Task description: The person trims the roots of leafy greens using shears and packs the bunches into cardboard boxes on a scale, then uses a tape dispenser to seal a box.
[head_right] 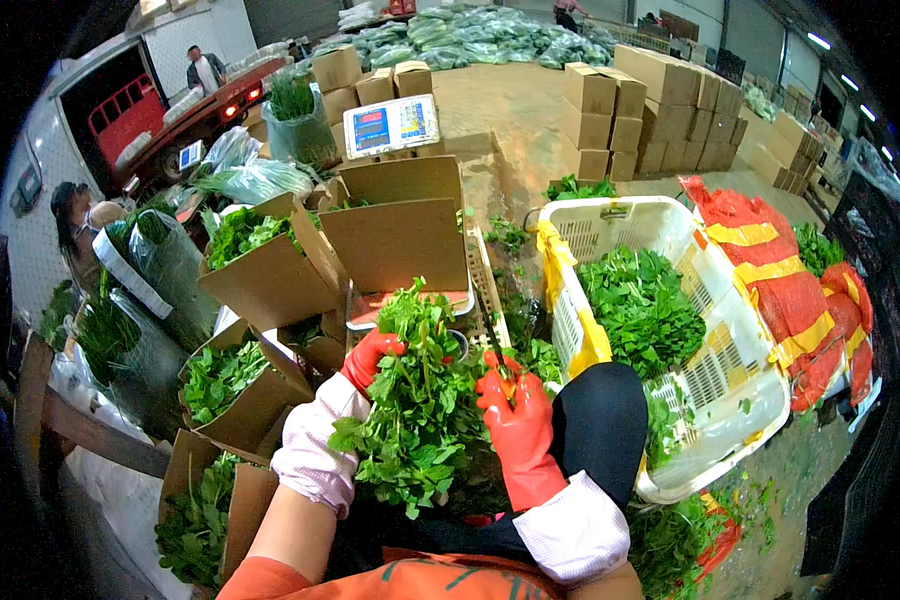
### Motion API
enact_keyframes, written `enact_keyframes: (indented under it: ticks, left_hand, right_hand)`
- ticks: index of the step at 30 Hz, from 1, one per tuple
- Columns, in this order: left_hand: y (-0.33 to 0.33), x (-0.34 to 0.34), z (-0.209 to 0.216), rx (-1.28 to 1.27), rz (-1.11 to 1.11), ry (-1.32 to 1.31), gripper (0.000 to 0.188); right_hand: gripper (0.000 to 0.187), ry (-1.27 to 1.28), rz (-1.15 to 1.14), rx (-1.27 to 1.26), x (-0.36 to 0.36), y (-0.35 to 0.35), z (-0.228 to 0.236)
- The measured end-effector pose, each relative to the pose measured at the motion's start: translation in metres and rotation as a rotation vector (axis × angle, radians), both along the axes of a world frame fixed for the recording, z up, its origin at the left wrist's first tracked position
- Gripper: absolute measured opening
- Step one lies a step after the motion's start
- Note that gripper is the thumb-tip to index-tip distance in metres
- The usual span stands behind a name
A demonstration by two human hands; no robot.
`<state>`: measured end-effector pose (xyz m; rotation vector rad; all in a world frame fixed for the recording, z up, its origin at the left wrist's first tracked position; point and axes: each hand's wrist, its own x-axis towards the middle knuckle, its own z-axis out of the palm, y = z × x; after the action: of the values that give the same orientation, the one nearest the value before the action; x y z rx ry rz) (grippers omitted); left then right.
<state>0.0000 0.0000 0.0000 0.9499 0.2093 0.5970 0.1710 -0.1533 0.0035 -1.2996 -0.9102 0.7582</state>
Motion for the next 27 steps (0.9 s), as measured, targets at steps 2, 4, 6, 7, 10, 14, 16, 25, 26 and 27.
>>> enact_keyframes:
  ticks: [2, 4, 6, 7, 10, 14, 16, 25, 26, 27]
  left_hand:
    - [-0.005, 0.002, 0.003, -0.17, 0.029, -0.033, 0.061]
    - [-0.009, 0.002, 0.012, -0.161, 0.088, -0.013, 0.058]
    - [-0.008, 0.002, 0.018, -0.182, 0.216, 0.019, 0.052]
    - [-0.009, -0.002, 0.025, -0.166, 0.246, -0.039, 0.049]
    - [0.0, -0.02, 0.054, -0.301, 0.436, -0.048, 0.044]
    - [0.021, -0.057, 0.144, 0.103, 0.87, 0.131, 0.039]
    - [0.057, -0.065, 0.178, 0.345, 0.943, 0.161, 0.031]
    - [0.148, 0.001, 0.256, 2.025, 1.491, 0.692, 0.021]
    - [0.169, 0.009, 0.245, 2.151, 1.48, 0.612, 0.023]
    - [0.181, 0.021, 0.23, 2.197, 1.384, 0.718, 0.029]
  right_hand:
    - [0.024, 0.024, 0.0, 0.041, -0.001, -0.002, 0.005]
    - [0.023, 0.112, 0.027, 0.035, 0.002, 0.002, 0.012]
    - [0.023, 0.218, 0.063, 0.026, 0.008, 0.007, 0.027]
    - [0.023, 0.224, 0.06, 0.005, 0.015, 0.011, 0.033]
    - [0.024, 0.199, 0.026, 0.069, 0.029, 0.02, 0.052]
    - [0.025, 0.154, 0.073, 0.046, 0.041, 0.028, 0.06]
    - [0.026, 0.156, 0.087, 0.02, 0.048, 0.031, 0.053]
    - [0.025, 0.171, 0.122, -0.003, 0.05, 0.04, 0.058]
    - [0.025, 0.172, 0.135, -0.035, 0.053, 0.039, 0.062]
    - [0.026, 0.192, 0.1, -0.025, 0.054, 0.039, 0.06]
